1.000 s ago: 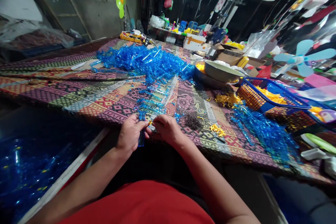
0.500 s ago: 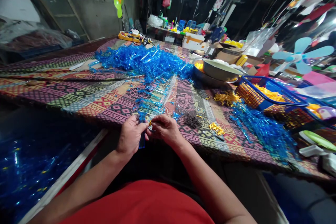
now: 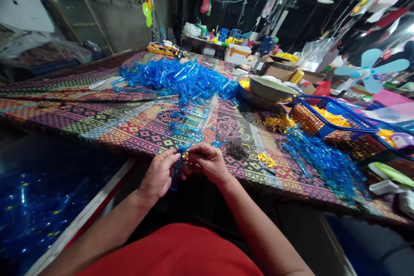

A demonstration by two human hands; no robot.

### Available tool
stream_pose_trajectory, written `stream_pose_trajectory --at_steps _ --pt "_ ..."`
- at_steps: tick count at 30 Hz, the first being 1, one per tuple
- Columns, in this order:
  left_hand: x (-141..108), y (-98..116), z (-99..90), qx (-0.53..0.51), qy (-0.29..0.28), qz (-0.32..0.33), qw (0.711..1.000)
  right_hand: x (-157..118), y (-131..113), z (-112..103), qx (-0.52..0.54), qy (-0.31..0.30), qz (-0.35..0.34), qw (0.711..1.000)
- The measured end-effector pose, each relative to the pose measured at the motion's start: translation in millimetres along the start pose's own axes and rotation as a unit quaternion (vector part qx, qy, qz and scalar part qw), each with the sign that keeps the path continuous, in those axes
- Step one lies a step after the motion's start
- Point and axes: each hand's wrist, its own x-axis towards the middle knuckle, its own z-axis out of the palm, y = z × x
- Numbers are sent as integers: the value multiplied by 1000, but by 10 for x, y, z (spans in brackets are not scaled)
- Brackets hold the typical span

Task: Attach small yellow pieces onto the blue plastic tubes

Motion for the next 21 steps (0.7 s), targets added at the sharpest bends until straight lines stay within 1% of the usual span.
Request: stream_pose_trajectory --at_steps 4,7,11,16,18,21 --pt "-9 -32 -12 2 -17 2 1000 -5 -43 24 -14 9 -11 1000" --pt "-19 -27 -2 0 -12 1 1000 -8 -63 35 -32 17 -39 999" --pt "-36 -5 14 15 0 7 1000 -5 -27 2 -53 16 -63 997" --pt "-45 -2 24 25 -16 -3 1000 0 32 -55 -63 9 -74 995" --pt "-39 -13 29 46 1 11 999 -1 33 -60 -58 6 -71 996" --pt "-26 -30 28 102 40 57 992 0 21 -56 -44 -1 -53 998"
